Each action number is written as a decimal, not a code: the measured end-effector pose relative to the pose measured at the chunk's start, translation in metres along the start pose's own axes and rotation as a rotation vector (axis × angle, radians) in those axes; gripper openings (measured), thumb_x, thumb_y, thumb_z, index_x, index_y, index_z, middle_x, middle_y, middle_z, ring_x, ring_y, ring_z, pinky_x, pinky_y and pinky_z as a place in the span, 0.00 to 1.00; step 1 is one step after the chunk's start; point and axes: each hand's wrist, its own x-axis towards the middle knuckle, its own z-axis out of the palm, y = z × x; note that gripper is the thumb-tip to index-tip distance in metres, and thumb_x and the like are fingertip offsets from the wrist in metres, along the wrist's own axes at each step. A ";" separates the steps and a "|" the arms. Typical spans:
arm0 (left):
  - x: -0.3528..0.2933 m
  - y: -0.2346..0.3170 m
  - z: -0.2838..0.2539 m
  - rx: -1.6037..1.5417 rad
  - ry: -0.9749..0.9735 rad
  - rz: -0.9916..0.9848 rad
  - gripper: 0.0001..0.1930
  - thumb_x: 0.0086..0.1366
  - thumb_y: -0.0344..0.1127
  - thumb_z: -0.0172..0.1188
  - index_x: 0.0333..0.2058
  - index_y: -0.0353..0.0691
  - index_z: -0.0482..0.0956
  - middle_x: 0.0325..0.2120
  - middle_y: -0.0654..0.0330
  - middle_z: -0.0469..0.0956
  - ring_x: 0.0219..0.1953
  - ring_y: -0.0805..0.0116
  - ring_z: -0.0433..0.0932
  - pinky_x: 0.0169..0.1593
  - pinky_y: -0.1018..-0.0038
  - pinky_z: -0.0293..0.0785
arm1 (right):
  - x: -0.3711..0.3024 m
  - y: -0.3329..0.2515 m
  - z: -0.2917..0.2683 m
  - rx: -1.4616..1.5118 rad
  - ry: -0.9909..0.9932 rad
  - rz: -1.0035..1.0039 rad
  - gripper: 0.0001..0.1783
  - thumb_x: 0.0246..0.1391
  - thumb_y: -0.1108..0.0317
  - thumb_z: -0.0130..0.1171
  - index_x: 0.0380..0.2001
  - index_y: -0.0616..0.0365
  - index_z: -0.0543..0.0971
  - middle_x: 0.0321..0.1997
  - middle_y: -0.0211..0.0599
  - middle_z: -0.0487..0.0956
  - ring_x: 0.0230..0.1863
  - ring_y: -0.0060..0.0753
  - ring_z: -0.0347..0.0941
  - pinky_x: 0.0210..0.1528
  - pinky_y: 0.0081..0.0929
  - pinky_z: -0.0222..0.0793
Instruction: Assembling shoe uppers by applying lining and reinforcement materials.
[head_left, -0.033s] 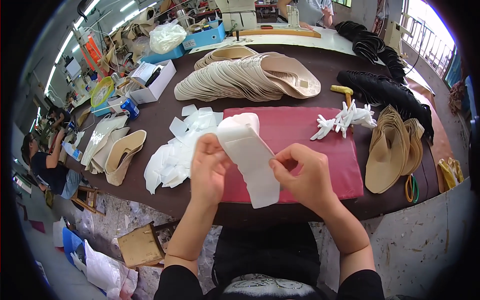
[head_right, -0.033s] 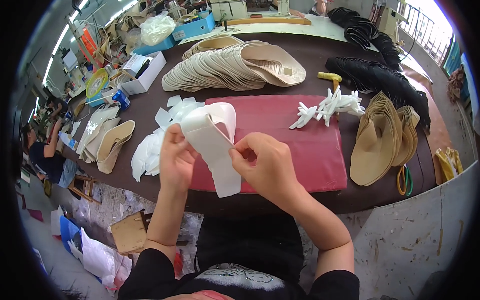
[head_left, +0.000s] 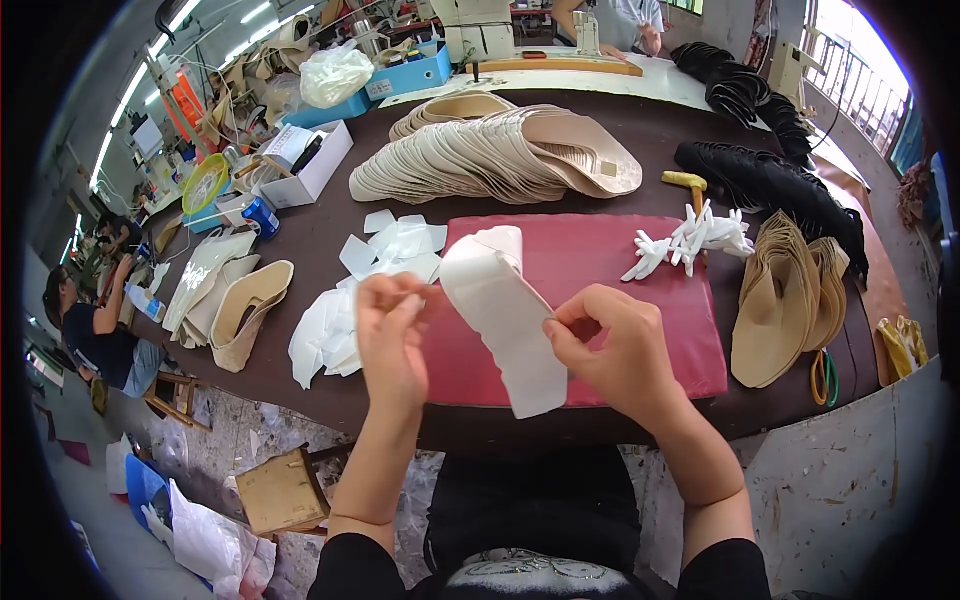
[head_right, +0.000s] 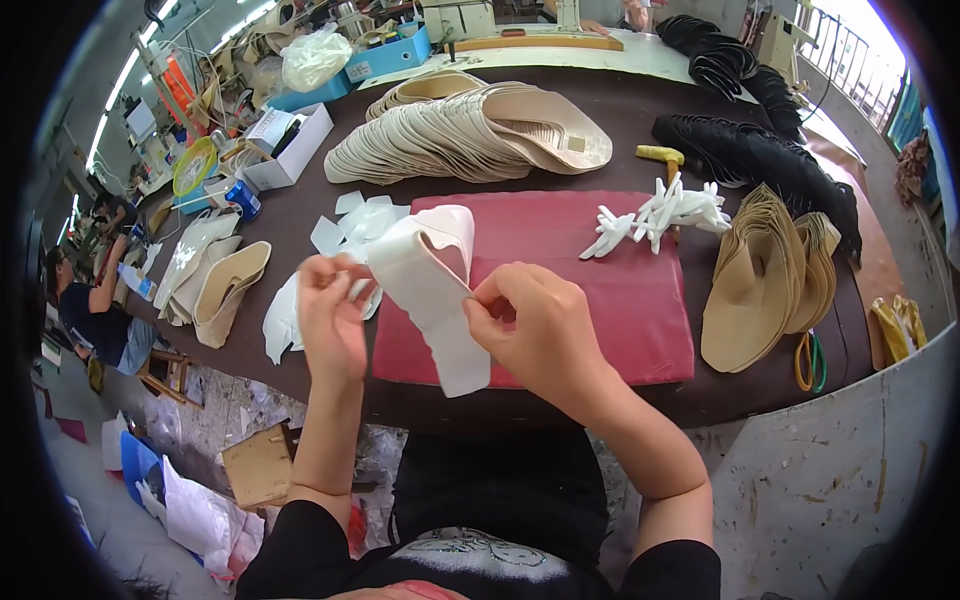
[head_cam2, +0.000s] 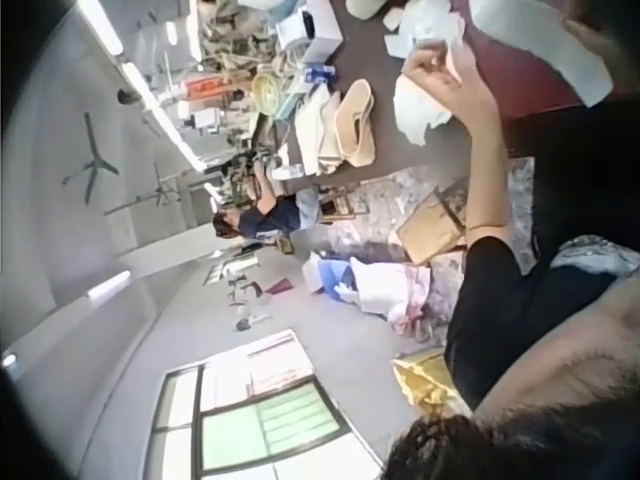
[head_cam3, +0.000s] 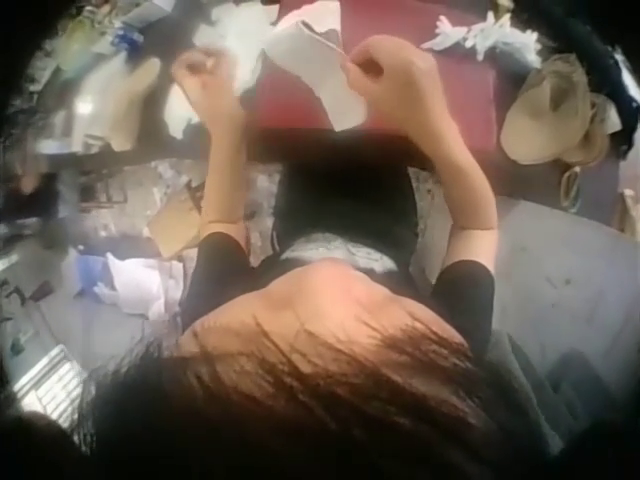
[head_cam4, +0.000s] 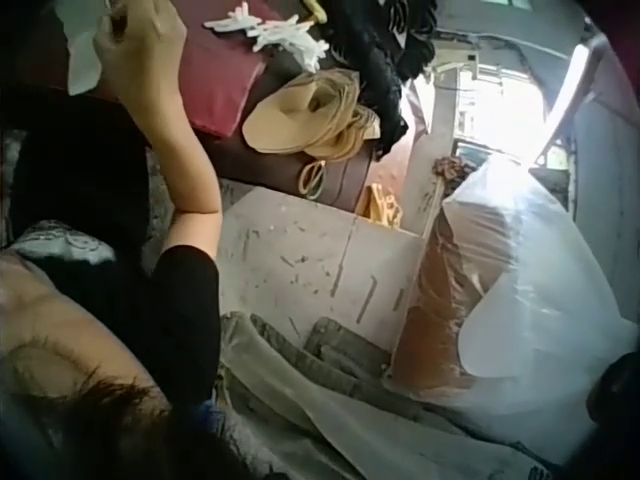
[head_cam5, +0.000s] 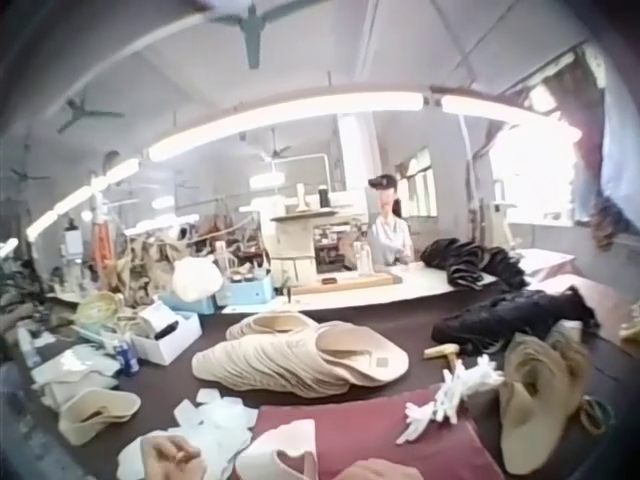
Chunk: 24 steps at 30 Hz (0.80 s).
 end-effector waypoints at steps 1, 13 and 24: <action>-0.002 0.002 -0.001 0.001 0.007 0.002 0.14 0.61 0.24 0.53 0.45 0.39 0.78 0.37 0.56 0.82 0.41 0.65 0.79 0.52 0.67 0.73 | 0.003 -0.002 0.000 0.003 -0.007 -0.001 0.05 0.45 0.77 0.65 0.27 0.64 0.80 0.24 0.30 0.78 0.23 0.21 0.67 0.28 0.17 0.65; -0.021 0.054 -0.016 0.998 -0.286 -0.057 0.12 0.62 0.29 0.61 0.44 0.36 0.79 0.29 0.62 0.82 0.28 0.76 0.76 0.34 0.80 0.71 | -0.004 0.008 0.019 0.468 0.065 0.402 0.09 0.56 0.69 0.61 0.28 0.66 0.80 0.31 0.34 0.78 0.27 0.21 0.68 0.30 0.16 0.65; -0.001 0.048 -0.019 0.699 -0.325 -0.367 0.13 0.63 0.29 0.59 0.45 0.32 0.81 0.28 0.59 0.83 0.26 0.78 0.76 0.29 0.84 0.70 | -0.010 0.014 0.070 0.383 0.038 0.230 0.05 0.55 0.75 0.62 0.27 0.65 0.80 0.26 0.29 0.76 0.23 0.16 0.62 0.24 0.14 0.57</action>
